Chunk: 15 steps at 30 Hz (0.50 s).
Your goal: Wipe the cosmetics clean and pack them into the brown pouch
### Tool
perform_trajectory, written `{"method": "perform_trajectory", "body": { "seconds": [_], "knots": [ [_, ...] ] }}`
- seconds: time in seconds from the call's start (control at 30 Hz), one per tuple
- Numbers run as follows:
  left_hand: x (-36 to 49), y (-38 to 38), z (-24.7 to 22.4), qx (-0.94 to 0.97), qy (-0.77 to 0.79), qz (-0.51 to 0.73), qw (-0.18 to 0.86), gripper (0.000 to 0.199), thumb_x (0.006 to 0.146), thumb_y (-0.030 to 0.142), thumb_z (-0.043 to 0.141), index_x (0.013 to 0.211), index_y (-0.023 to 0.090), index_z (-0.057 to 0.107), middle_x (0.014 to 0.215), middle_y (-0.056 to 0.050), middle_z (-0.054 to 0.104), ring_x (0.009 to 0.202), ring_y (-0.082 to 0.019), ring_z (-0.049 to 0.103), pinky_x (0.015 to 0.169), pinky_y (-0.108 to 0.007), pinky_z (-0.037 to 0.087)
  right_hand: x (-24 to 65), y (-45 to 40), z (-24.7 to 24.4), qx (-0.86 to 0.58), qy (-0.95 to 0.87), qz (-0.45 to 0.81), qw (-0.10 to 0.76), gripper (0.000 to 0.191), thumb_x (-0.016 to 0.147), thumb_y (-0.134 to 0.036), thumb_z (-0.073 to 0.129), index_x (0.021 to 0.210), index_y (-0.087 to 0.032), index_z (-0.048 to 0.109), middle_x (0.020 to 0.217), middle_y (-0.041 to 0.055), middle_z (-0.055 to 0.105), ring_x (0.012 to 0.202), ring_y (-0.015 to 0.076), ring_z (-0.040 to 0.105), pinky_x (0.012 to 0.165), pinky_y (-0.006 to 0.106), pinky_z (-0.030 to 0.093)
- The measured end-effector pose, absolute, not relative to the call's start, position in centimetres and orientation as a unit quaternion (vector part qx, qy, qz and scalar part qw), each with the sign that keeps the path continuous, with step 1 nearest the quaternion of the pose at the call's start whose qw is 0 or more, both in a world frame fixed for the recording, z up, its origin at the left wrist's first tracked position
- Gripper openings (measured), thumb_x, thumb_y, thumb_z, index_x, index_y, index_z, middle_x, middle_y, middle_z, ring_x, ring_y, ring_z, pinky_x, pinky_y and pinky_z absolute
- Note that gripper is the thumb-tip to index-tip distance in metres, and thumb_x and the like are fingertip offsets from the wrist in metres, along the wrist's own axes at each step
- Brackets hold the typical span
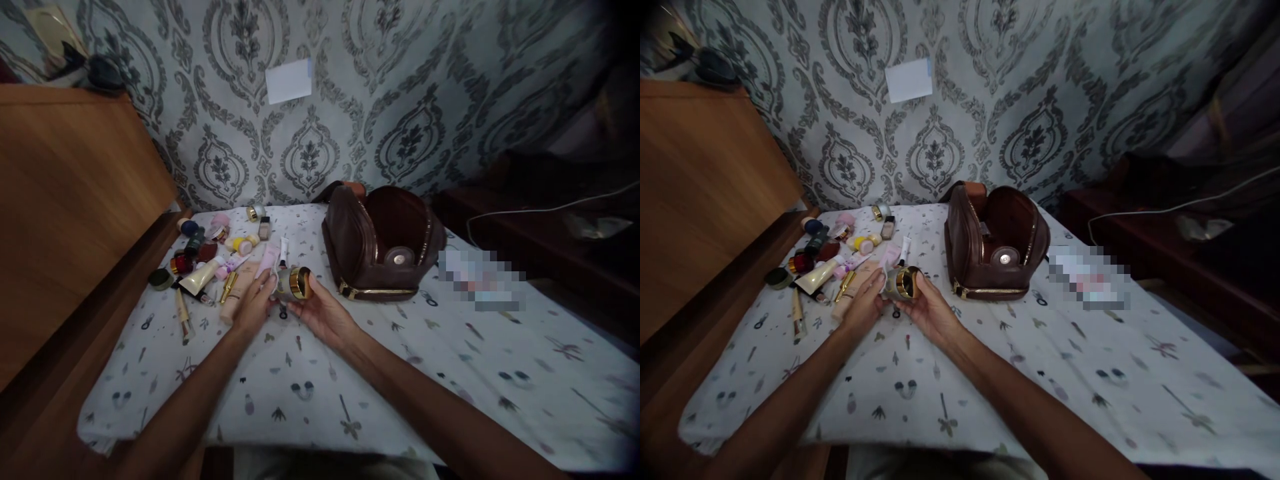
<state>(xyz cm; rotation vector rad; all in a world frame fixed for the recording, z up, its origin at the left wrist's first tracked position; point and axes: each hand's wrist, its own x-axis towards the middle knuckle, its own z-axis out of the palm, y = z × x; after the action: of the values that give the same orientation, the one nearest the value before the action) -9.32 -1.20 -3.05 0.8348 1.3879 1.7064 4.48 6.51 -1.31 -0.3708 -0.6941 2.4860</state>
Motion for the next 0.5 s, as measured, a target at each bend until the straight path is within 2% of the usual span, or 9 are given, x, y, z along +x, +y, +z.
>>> {"method": "perform_trajectory", "body": {
  "seconds": [0.07, 0.13, 0.23, 0.37, 0.5],
  "knots": [
    [-9.2, -1.4, -3.3, 0.318, 0.568, 0.652, 0.389, 0.063, 0.083, 0.058, 0.065, 0.135, 0.024, 0.057, 0.145, -0.012, 0.056, 0.124, -0.029, 0.06, 0.091, -0.039, 0.057, 4.4, 6.8, -1.5, -0.145, -0.248, 0.918, 0.273, 0.038, 0.075, -0.042, 0.082, 0.105, -0.022, 0.069, 0.102, 0.0027, 0.076, 0.086, 0.0165, 0.071, 0.069, 0.026, 0.061],
    [-9.1, -1.7, -3.4, 0.321, 0.611, 0.626, 0.363, 0.068, 0.081, 0.059, 0.067, 0.14, 0.029, 0.052, 0.154, -0.009, 0.045, 0.138, -0.031, 0.048, 0.099, -0.042, 0.053, 4.4, 7.2, -1.7, -0.153, -0.243, 0.918, 0.274, 0.038, 0.076, -0.042, 0.081, 0.106, -0.022, 0.069, 0.102, 0.0034, 0.076, 0.084, 0.0171, 0.071, 0.069, 0.028, 0.062],
    [-8.9, -2.1, -2.9, 0.39, 0.632, 0.59, 0.316, 0.069, 0.08, 0.056, 0.069, 0.14, 0.029, 0.051, 0.156, -0.007, 0.044, 0.147, -0.03, 0.033, 0.112, -0.044, 0.042, 4.2, 7.5, -2.1, -0.167, -0.248, 0.918, 0.26, 0.037, 0.081, -0.047, 0.075, 0.103, -0.019, 0.069, 0.098, 0.0064, 0.077, 0.081, 0.0174, 0.072, 0.072, 0.03, 0.062],
    [-8.2, -2.1, -1.1, 0.449, 0.611, 0.595, 0.266, 0.068, 0.077, 0.05, 0.072, 0.137, 0.024, 0.052, 0.146, -0.008, 0.054, 0.142, -0.03, 0.04, 0.113, -0.042, 0.039, 4.1, 7.5, -2.4, -0.175, -0.277, 0.915, 0.235, 0.038, 0.086, -0.053, 0.067, 0.101, -0.018, 0.069, 0.09, 0.0074, 0.077, 0.078, 0.0176, 0.072, 0.073, 0.031, 0.061],
    [-7.7, -2.0, 0.0, 0.47, 0.597, 0.595, 0.263, 0.065, 0.077, 0.05, 0.071, 0.132, 0.02, 0.051, 0.134, -0.009, 0.061, 0.123, -0.027, 0.057, 0.107, -0.039, 0.043, 4.5, 7.3, -1.6, -0.162, -0.318, 0.914, 0.194, 0.043, 0.085, -0.06, 0.064, 0.1, -0.02, 0.069, 0.084, 0.0051, 0.076, 0.067, 0.0149, 0.068, 0.059, 0.025, 0.056]
  ]
}}
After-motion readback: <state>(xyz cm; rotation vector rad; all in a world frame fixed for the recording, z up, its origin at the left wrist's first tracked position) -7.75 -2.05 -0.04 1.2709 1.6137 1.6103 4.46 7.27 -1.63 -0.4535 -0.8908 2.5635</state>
